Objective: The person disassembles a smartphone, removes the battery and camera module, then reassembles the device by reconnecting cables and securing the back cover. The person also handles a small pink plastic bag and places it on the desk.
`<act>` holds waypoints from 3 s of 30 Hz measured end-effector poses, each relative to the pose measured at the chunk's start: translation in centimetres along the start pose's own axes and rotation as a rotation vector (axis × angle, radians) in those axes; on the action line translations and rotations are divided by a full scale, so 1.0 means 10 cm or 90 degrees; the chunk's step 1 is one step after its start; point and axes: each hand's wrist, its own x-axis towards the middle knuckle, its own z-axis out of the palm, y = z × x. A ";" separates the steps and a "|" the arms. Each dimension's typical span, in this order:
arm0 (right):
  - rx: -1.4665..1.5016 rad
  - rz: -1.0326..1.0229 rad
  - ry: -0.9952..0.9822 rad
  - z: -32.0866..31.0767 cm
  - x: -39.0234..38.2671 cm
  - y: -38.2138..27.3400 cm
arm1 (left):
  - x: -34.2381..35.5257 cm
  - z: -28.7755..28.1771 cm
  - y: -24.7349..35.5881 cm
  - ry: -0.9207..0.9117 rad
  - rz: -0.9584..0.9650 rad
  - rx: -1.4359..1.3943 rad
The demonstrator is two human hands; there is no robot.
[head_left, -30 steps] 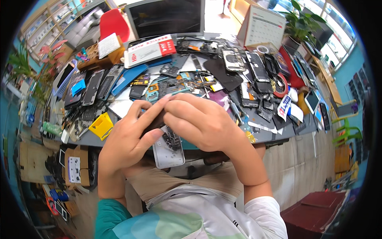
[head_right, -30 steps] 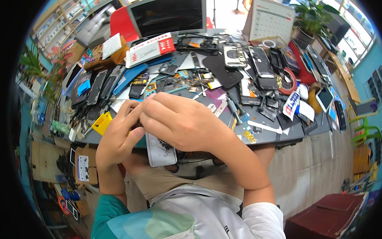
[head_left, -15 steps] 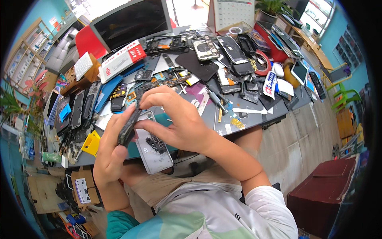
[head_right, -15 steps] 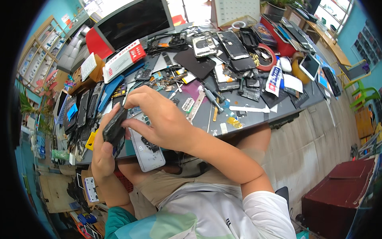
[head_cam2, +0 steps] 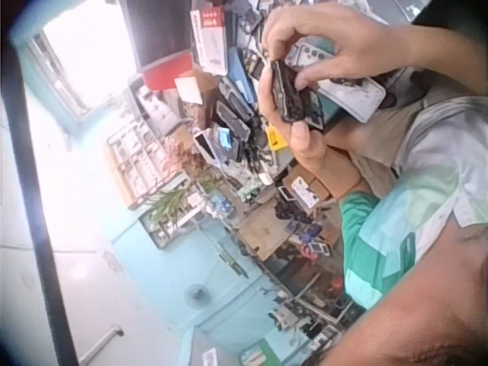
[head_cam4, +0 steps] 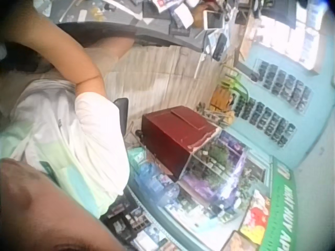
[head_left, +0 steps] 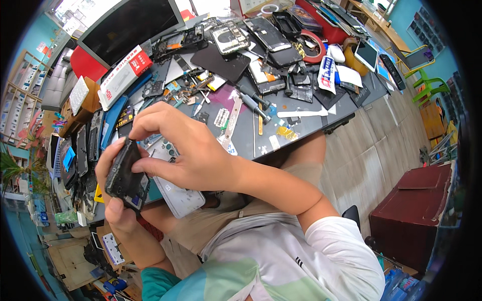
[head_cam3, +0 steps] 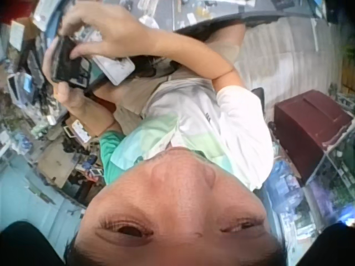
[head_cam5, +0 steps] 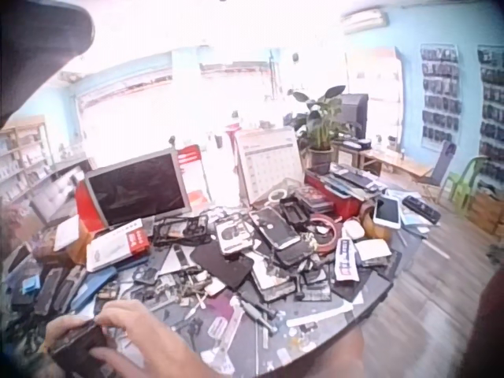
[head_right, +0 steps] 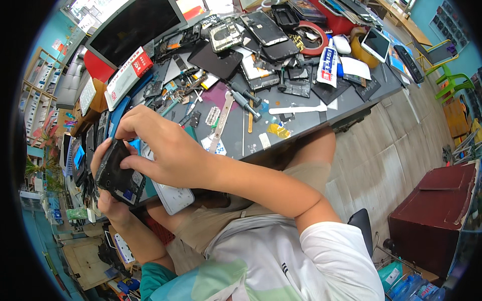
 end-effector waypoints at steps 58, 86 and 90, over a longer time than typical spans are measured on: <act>0.248 0.571 -0.067 -0.30 0.03 -0.61 | 0.24 -0.01 -0.10 -0.078 0.335 0.535; -0.008 0.282 -0.027 -0.07 0.01 -0.42 | 0.22 0.04 -0.19 -0.028 0.352 0.706; 0.046 0.303 -0.020 -0.08 0.01 -0.37 | 0.23 0.02 -0.19 -0.025 0.343 0.680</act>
